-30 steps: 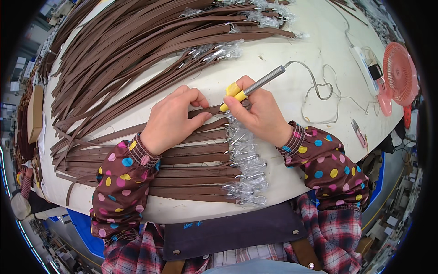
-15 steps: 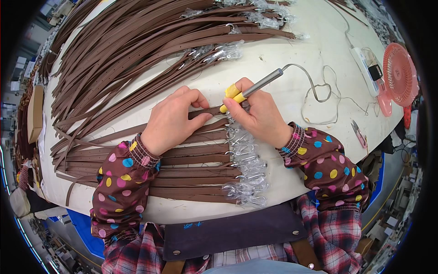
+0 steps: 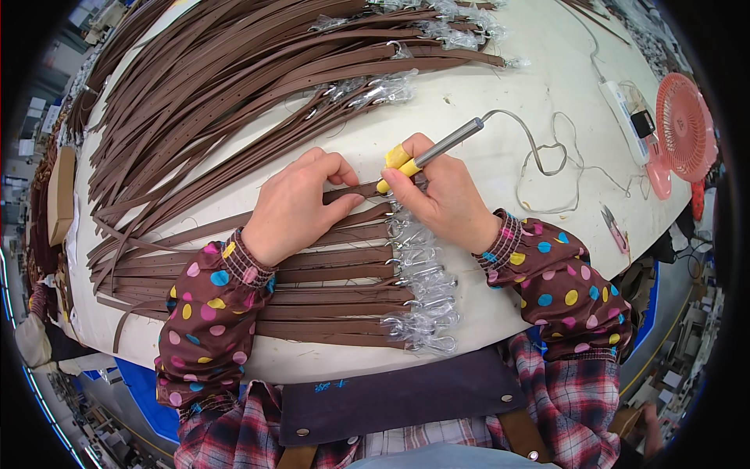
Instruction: Finishing the ends of leather straps using a heated tool in a workshop.
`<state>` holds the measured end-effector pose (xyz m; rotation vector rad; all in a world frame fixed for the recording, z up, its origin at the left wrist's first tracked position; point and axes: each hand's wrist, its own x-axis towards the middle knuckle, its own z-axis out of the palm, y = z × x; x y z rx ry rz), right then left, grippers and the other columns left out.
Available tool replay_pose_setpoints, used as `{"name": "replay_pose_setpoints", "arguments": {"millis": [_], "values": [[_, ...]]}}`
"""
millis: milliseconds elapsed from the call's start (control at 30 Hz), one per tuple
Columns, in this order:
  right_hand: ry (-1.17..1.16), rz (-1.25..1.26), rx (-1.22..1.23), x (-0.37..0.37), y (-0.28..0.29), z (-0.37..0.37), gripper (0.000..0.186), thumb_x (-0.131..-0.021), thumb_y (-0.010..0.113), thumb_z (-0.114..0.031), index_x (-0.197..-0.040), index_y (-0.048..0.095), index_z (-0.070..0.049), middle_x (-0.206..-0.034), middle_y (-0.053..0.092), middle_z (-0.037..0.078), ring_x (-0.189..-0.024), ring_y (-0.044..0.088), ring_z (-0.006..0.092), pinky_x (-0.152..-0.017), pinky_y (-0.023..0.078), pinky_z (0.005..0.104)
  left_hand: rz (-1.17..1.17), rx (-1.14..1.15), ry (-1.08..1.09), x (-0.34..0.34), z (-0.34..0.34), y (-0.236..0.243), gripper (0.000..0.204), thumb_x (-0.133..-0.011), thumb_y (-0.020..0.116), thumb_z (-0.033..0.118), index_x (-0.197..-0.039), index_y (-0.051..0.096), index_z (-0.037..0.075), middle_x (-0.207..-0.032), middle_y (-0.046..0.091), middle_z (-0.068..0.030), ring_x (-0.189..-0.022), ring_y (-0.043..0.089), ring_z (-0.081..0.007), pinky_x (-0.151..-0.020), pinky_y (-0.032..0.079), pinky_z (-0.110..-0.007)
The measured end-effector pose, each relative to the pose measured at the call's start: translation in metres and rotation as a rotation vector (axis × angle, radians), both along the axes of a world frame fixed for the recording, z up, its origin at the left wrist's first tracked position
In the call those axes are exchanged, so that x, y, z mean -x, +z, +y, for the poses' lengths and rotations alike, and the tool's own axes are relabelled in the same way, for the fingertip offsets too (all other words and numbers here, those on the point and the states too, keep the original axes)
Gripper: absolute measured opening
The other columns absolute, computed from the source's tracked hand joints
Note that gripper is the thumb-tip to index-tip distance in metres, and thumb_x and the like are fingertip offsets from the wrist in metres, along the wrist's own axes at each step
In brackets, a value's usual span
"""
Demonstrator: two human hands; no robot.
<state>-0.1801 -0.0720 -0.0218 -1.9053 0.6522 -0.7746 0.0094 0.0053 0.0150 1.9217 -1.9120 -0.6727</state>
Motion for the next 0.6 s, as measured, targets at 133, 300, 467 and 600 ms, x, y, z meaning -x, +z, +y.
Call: {"name": "replay_pose_setpoints", "arguments": {"millis": [133, 300, 467, 600], "values": [[-0.004, 0.0, 0.0, 0.0, 0.001, 0.0013, 0.022, -0.09, 0.062, -0.019, -0.092, 0.048, -0.002, -0.07, 0.062, 0.013, -0.06, 0.061, 0.0248, -0.055, 0.046, 0.0333, -0.001, -0.001, -0.002, -0.0001, 0.0006, -0.0002, 0.021, -0.078, 0.073, 0.022, -0.09, 0.062, 0.009, -0.09, 0.061, -0.0054, -0.086, 0.063, -0.0231, -0.07, 0.049, -0.035], [-0.004, 0.005, 0.005, -0.0005, -0.0004, 0.0017, 0.022, -0.09, 0.062, -0.019, -0.093, 0.048, -0.002, -0.071, 0.062, 0.013, -0.06, 0.061, 0.0246, -0.055, 0.046, 0.0332, 0.003, 0.001, 0.001, -0.0006, 0.0012, -0.0007, 0.021, -0.078, 0.073, 0.022, -0.09, 0.062, 0.009, -0.091, 0.062, -0.0055, -0.087, 0.063, -0.0233, -0.071, 0.049, -0.034], [-0.027, -0.072, -0.043, 0.0006, -0.0044, 0.0021, 0.022, -0.09, 0.062, -0.02, -0.094, 0.049, -0.003, -0.071, 0.062, 0.012, -0.059, 0.06, 0.0233, -0.055, 0.046, 0.0328, 0.008, -0.005, 0.003, -0.0003, 0.001, -0.0003, 0.021, -0.078, 0.073, 0.022, -0.09, 0.062, 0.009, -0.091, 0.062, -0.0058, -0.087, 0.063, -0.0235, -0.071, 0.049, -0.035], [-0.03, -0.158, -0.055, 0.0037, -0.0018, -0.0032, 0.018, -0.09, 0.062, -0.018, -0.097, 0.054, -0.003, -0.079, 0.062, 0.011, -0.065, 0.061, 0.0222, -0.061, 0.047, 0.0317, 0.012, 0.003, 0.0, -0.0019, 0.0012, -0.0013, 0.02, -0.078, 0.073, 0.022, -0.09, 0.063, 0.009, -0.091, 0.062, -0.006, -0.086, 0.063, -0.0237, -0.071, 0.049, -0.035]]}}
